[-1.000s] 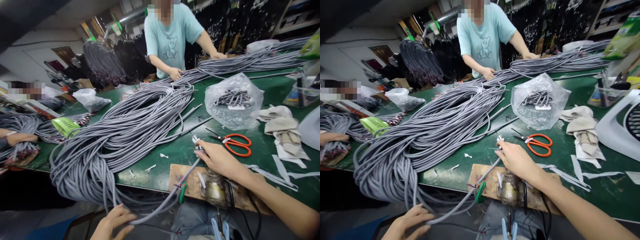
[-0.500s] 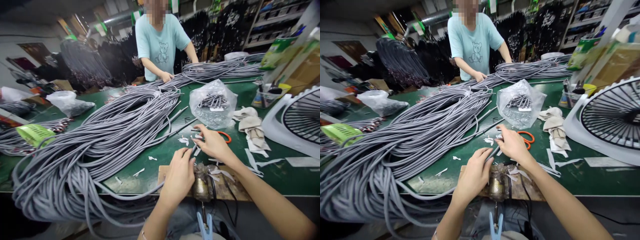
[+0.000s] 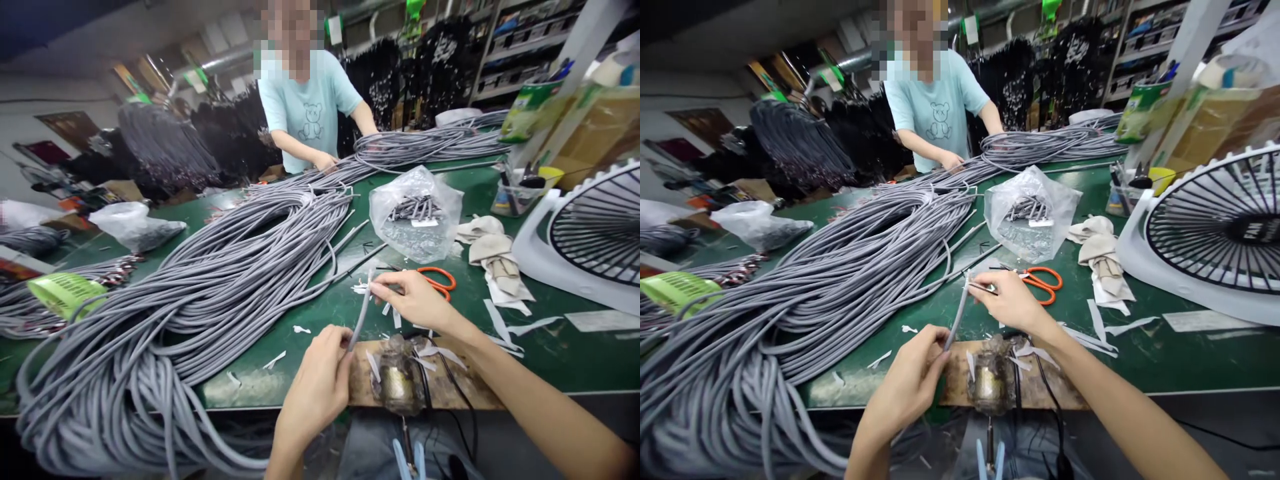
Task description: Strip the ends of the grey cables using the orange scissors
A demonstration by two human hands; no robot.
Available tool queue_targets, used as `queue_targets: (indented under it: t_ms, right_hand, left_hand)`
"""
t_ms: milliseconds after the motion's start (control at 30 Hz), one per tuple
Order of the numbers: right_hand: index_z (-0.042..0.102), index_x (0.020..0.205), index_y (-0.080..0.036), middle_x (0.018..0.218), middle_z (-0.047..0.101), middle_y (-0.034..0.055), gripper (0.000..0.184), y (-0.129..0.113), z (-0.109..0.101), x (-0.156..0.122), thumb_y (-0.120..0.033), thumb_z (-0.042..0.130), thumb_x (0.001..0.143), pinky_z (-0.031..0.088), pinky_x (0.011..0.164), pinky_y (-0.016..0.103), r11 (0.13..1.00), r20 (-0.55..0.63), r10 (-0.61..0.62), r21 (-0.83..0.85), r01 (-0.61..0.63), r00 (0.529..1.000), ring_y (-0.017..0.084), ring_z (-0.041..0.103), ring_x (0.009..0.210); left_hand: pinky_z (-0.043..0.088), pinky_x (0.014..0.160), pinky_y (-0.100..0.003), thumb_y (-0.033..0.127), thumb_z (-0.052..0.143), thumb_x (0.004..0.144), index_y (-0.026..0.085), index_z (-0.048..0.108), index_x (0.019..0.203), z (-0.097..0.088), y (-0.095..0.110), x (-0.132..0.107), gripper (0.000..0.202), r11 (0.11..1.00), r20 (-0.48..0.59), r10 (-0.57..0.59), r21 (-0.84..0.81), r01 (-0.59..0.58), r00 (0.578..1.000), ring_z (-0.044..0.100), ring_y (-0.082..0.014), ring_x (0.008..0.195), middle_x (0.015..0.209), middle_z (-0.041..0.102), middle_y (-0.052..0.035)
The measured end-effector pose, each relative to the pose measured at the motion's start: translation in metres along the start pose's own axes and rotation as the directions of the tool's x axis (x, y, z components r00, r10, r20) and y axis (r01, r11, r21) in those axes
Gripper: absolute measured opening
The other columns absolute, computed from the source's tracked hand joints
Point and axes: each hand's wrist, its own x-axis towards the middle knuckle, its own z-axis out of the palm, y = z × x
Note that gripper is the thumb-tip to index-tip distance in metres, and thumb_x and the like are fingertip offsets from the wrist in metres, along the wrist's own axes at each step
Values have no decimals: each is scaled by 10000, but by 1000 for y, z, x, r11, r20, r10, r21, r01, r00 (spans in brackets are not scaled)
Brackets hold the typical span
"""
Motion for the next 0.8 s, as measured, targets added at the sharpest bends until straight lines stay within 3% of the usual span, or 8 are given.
queue_targets:
  t_ms: [133, 267, 400, 567, 667, 800]
  right_hand:
    - [614, 675, -139, 615, 581, 3, 307, -10, 5, -4, -326, 453, 857, 379, 546, 213, 975, -20, -31, 219, 34, 999, 112, 517, 594]
    - [641, 743, -146, 688, 619, 17, 249, -14, 5, -8, -348, 519, 823, 420, 576, 216, 923, -30, -1, 384, 13, 1000, 125, 564, 644]
    - [645, 810, -136, 664, 625, 21, 247, -15, 6, -8, -374, 601, 759, 448, 523, 214, 808, -1, 79, 586, -63, 997, 128, 598, 584]
    - [623, 708, -130, 579, 597, 2, 241, -16, 11, -5, -366, 672, 687, 438, 486, 197, 750, -3, 156, 652, -116, 988, 96, 554, 508]
    - [614, 680, -130, 572, 580, -8, 248, -15, 14, -5, -361, 701, 652, 403, 462, 185, 759, 38, 168, 632, -154, 985, 79, 518, 487]
    - [605, 661, -133, 567, 538, -21, 263, -13, 20, -6, -384, 685, 665, 318, 411, 182, 808, 70, 162, 564, -173, 984, 56, 432, 448]
  left_hand:
    - [421, 795, -310, 143, 418, 836, 189, 505, 1033, 6, 12, 7, 220, 967, -58, -1, -254, -14, 998, 547, -195, 877, 928, 577, -69]
    - [434, 613, -235, 265, 447, 863, 160, 571, 1105, 12, 19, 24, 292, 887, -165, -68, -461, -16, 984, 544, -148, 675, 789, 597, -53]
    - [419, 573, -221, 307, 511, 832, 133, 666, 1018, 11, 12, 25, 299, 826, -119, -104, -563, 19, 987, 537, -151, 662, 749, 629, -61]
    - [417, 526, -207, 312, 558, 801, 120, 678, 1002, 14, 5, 20, 303, 737, -90, -187, -671, 79, 978, 519, -134, 598, 612, 575, -32]
    - [385, 478, -180, 277, 562, 804, 125, 664, 1023, 20, 8, 22, 285, 723, -181, -187, -691, 10, 966, 463, -86, 530, 631, 528, -13]
    - [392, 507, -164, 245, 570, 802, 141, 675, 995, 27, 13, 26, 243, 732, -292, -178, -678, -72, 940, 477, -84, 586, 679, 538, -20]
